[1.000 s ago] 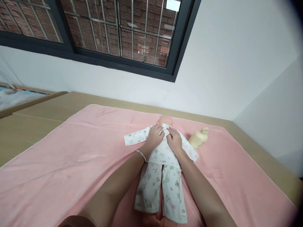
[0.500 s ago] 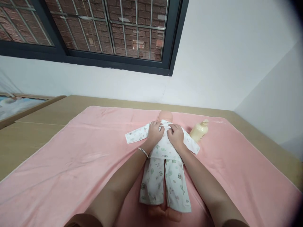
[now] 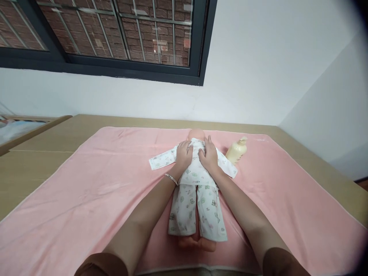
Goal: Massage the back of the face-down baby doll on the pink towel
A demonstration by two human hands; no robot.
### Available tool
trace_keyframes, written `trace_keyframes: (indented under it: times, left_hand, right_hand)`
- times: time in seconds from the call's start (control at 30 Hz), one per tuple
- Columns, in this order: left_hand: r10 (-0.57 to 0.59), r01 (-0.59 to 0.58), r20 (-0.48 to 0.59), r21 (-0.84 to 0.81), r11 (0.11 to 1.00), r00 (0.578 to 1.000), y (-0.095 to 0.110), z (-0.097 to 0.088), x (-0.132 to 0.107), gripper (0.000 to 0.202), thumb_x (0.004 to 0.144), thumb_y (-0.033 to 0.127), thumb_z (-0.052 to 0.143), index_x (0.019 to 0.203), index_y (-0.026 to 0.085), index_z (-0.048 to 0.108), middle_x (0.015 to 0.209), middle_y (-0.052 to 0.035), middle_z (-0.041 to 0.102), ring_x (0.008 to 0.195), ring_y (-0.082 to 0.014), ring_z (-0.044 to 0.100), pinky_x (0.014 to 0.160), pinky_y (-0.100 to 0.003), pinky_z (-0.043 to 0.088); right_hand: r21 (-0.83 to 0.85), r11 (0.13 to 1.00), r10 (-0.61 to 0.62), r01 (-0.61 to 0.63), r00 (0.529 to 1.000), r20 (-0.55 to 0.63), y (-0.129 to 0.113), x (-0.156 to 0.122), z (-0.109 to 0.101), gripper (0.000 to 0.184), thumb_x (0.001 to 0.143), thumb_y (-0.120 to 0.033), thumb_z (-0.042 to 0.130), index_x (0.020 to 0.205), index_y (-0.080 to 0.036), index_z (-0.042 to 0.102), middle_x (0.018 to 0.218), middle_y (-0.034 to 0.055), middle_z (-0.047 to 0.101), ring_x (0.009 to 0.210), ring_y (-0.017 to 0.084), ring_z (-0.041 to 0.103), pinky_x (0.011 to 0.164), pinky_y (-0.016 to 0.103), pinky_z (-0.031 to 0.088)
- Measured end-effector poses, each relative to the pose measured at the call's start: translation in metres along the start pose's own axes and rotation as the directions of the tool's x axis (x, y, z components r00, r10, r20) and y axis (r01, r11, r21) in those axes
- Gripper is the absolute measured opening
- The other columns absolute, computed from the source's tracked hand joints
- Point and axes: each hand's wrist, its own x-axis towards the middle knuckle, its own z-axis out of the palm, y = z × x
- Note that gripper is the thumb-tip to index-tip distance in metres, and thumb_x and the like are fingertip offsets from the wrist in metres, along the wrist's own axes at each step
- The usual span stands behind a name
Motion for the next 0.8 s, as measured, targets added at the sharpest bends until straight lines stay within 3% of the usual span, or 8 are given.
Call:
trace_keyframes:
  times: [0.1, 0.23, 0.4, 0.53, 0.67, 0.8]
  left_hand:
    - [0.018, -0.018, -0.059, -0.008, 1.000, 0.998, -0.0031, 0.0013, -0.0024, 0.038, 0.100, 0.034, 0.032, 0.121, 0.018, 0.060, 0.125, -0.0109, 0.064, 0.123, -0.0241, 0.053, 0.110, -0.045, 0.040]
    - [0.005, -0.003, -0.079, 0.021, 1.000, 0.997, -0.0060, 0.0035, -0.0045, 0.045, 0.102, 0.038, 0.025, 0.125, 0.018, 0.058, 0.131, -0.0113, 0.062, 0.132, -0.0254, 0.048, 0.114, -0.050, 0.036]
    - [0.007, -0.006, -0.088, 0.020, 1.000, 0.996, -0.0060, 0.0041, -0.0054, 0.048, 0.102, 0.040, 0.024, 0.126, 0.017, 0.059, 0.131, -0.0123, 0.062, 0.132, -0.0256, 0.048, 0.115, -0.051, 0.036]
    - [0.016, -0.015, -0.103, 0.014, 1.000, 0.995, -0.0080, 0.0054, -0.0059, 0.049, 0.102, 0.041, 0.025, 0.124, 0.014, 0.060, 0.130, -0.0139, 0.062, 0.131, -0.0260, 0.048, 0.115, -0.050, 0.036]
    - [0.009, -0.008, -0.098, 0.004, 1.000, 0.995, -0.0096, 0.0068, -0.0064, 0.047, 0.102, 0.041, 0.026, 0.123, 0.015, 0.060, 0.128, -0.0133, 0.063, 0.130, -0.0256, 0.049, 0.113, -0.050, 0.037]
    - [-0.018, 0.018, -0.088, 0.007, 1.000, 0.996, -0.0098, 0.0076, -0.0070, 0.045, 0.101, 0.040, 0.027, 0.121, 0.017, 0.061, 0.126, -0.0122, 0.065, 0.129, -0.0255, 0.050, 0.112, -0.050, 0.039]
  right_hand:
    - [-0.009, 0.998, -0.068, 0.069, 0.996, 0.054, 0.0001, 0.0016, -0.0018, 0.065, 0.090, -0.030, 0.046, 0.151, -0.013, 0.032, 0.160, 0.0154, 0.027, 0.148, 0.030, 0.023, 0.116, 0.052, 0.028]
    - [-0.016, 0.987, -0.150, 0.162, 0.946, 0.286, -0.0005, 0.0031, -0.0014, 0.047, 0.095, -0.029, 0.040, 0.139, -0.020, 0.052, 0.150, 0.0111, 0.046, 0.144, 0.026, 0.034, 0.119, 0.052, 0.023]
    - [-0.118, 0.983, -0.121, 0.141, 0.980, 0.157, -0.0029, 0.0007, -0.0008, 0.059, 0.094, -0.033, 0.043, 0.150, -0.016, 0.036, 0.161, 0.0140, 0.025, 0.152, 0.030, 0.009, 0.119, 0.060, 0.013]
    - [-0.060, 0.985, -0.136, 0.161, 0.945, 0.297, -0.0025, 0.0012, 0.0002, 0.047, 0.096, -0.030, 0.039, 0.140, -0.018, 0.052, 0.152, 0.0123, 0.043, 0.145, 0.027, 0.032, 0.119, 0.052, 0.021]
    - [-0.108, 0.985, -0.109, 0.133, 0.973, 0.204, -0.0017, 0.0015, 0.0015, 0.053, 0.095, -0.031, 0.041, 0.146, -0.016, 0.043, 0.157, 0.0145, 0.035, 0.148, 0.029, 0.023, 0.119, 0.057, 0.016]
    - [-0.088, 0.978, -0.152, 0.187, 0.938, 0.310, -0.0028, 0.0013, 0.0012, 0.047, 0.097, -0.030, 0.039, 0.141, -0.019, 0.050, 0.152, 0.0124, 0.044, 0.144, 0.028, 0.033, 0.118, 0.054, 0.021]
